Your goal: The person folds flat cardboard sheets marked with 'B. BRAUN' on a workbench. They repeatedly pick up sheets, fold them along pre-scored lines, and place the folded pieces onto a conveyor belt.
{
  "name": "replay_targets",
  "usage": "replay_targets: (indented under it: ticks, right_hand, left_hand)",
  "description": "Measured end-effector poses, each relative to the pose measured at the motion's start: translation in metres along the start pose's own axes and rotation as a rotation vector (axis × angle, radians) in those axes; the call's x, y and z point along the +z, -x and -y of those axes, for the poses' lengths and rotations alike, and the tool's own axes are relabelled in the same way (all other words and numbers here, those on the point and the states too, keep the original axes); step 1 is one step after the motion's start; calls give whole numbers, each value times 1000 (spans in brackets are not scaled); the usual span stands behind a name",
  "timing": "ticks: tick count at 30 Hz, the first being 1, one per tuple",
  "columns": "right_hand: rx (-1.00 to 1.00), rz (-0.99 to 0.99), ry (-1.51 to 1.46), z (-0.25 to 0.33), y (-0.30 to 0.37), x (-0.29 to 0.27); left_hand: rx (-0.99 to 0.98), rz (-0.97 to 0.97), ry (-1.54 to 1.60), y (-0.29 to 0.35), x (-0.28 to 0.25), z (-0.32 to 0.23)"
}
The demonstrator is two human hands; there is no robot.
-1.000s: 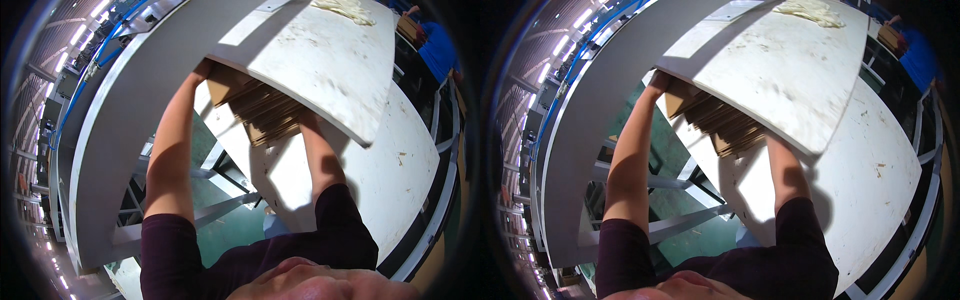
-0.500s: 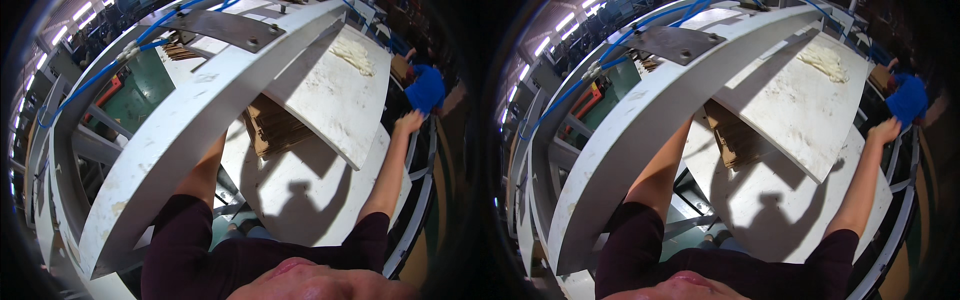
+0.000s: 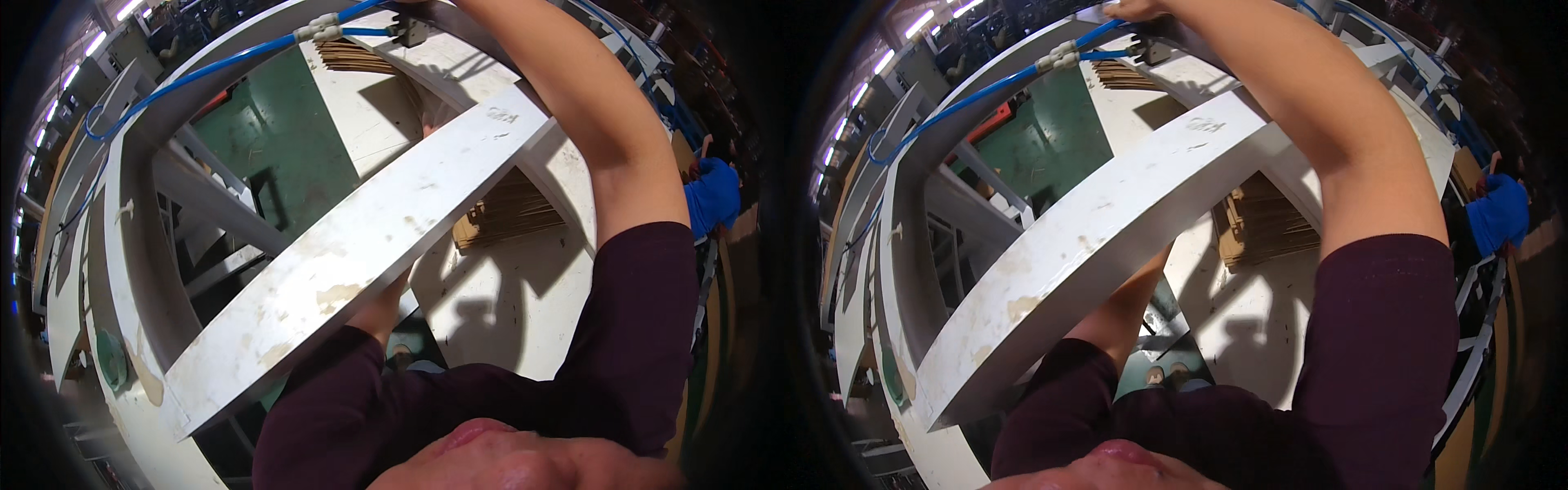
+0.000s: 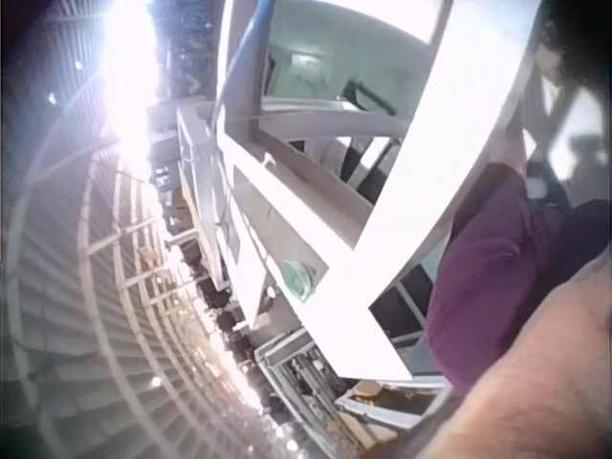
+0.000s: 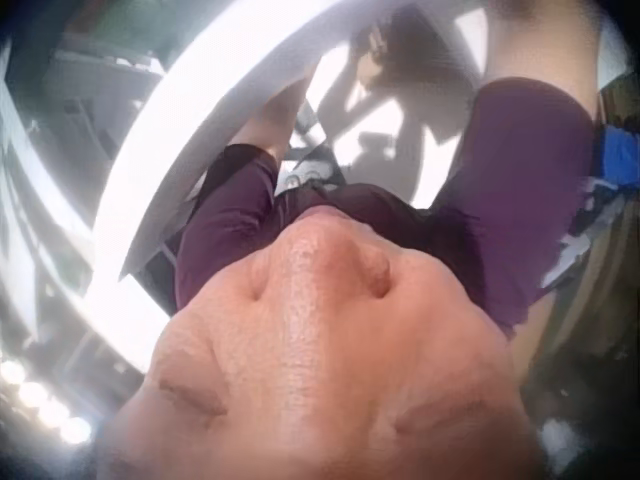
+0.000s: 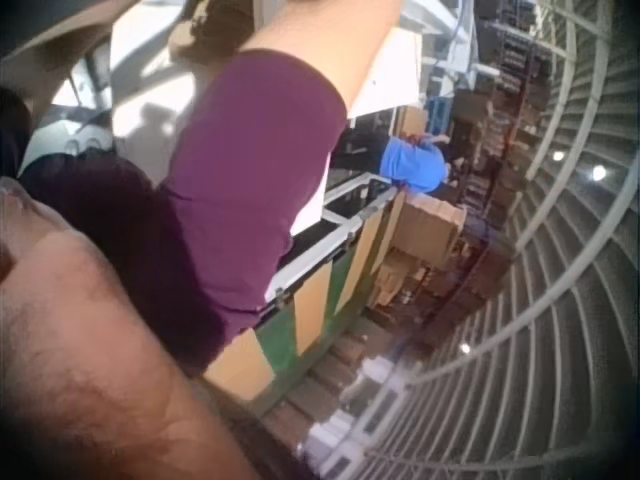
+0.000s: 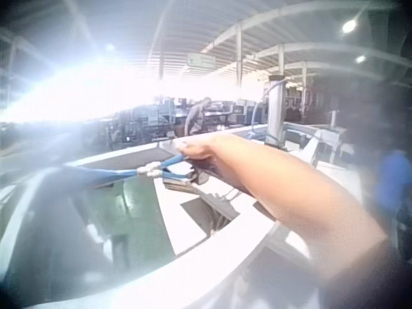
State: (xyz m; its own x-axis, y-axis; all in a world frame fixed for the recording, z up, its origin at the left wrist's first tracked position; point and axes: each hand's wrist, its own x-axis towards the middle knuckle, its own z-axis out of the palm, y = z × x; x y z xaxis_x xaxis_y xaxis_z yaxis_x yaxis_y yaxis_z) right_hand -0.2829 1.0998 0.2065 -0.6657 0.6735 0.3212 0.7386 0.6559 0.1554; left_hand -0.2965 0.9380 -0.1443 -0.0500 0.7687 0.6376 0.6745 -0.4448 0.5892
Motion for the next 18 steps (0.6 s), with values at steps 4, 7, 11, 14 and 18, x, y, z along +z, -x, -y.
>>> replay_targets:
  ticks: [4, 7, 11, 14, 18]
  right_hand:
    - [-92, 1, 31, -22, -3, 36]
    - [-153, -44, 59, -40, -4, 48]
    - [-381, -375, 192, -112, 5, 71]
    - [-9, -513, -351, -18, 79, -21]
    - [77, -989, -534, 50, 230, -34]
  left_hand:
    - [-58, 10, 30, 49, 9, 5]
    - [-359, 348, 73, 144, 27, 19]
    - [-126, 947, 267, 304, 26, 23]
    - [-295, 1313, 235, 381, -28, 36]
    - [-384, 1334, -14, 444, -97, 53]
